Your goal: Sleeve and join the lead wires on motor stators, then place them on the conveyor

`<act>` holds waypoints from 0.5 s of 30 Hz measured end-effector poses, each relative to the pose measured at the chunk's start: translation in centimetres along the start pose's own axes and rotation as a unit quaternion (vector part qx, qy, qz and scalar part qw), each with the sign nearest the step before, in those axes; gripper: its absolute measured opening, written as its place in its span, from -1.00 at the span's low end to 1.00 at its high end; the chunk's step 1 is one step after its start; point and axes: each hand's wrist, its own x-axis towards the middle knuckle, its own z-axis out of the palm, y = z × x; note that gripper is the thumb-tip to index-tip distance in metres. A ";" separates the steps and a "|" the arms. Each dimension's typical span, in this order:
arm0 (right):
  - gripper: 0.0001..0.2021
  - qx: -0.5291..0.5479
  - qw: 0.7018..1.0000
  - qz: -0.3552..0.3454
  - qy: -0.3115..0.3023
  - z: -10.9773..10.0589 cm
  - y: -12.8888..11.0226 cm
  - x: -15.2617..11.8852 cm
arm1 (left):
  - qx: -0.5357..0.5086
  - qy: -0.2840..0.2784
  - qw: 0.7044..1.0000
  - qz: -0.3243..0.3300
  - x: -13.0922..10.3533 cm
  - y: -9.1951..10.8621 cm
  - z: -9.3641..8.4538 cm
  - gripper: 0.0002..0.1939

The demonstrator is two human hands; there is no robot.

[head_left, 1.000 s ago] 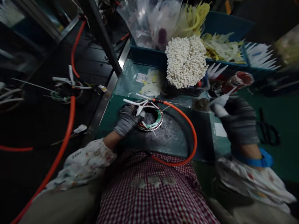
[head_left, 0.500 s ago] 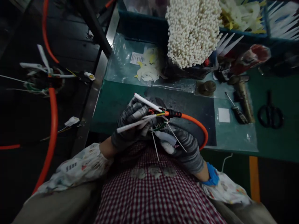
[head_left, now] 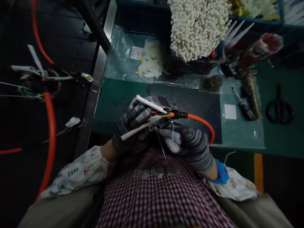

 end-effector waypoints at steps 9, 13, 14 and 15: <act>-0.79 -0.022 0.999 0.009 0.048 -2.2 1.3 0.6 | 0.066 -0.123 0.989 0.040 5.6 1.7 -0.2 -0.49; -0.85 -0.015 0.999 0.013 0.039 -2.7 1.1 1.7 | 0.075 -0.183 0.980 0.008 8.4 1.9 0.2 -0.47; -0.83 -0.018 0.999 0.015 0.044 -2.8 1.1 1.8 | 0.069 -0.197 0.978 0.002 9.0 1.9 0.4 -0.47; -0.81 -0.026 0.998 0.016 0.050 -2.9 1.2 1.9 | 0.062 -0.203 0.977 -0.003 9.6 1.9 0.6 -0.48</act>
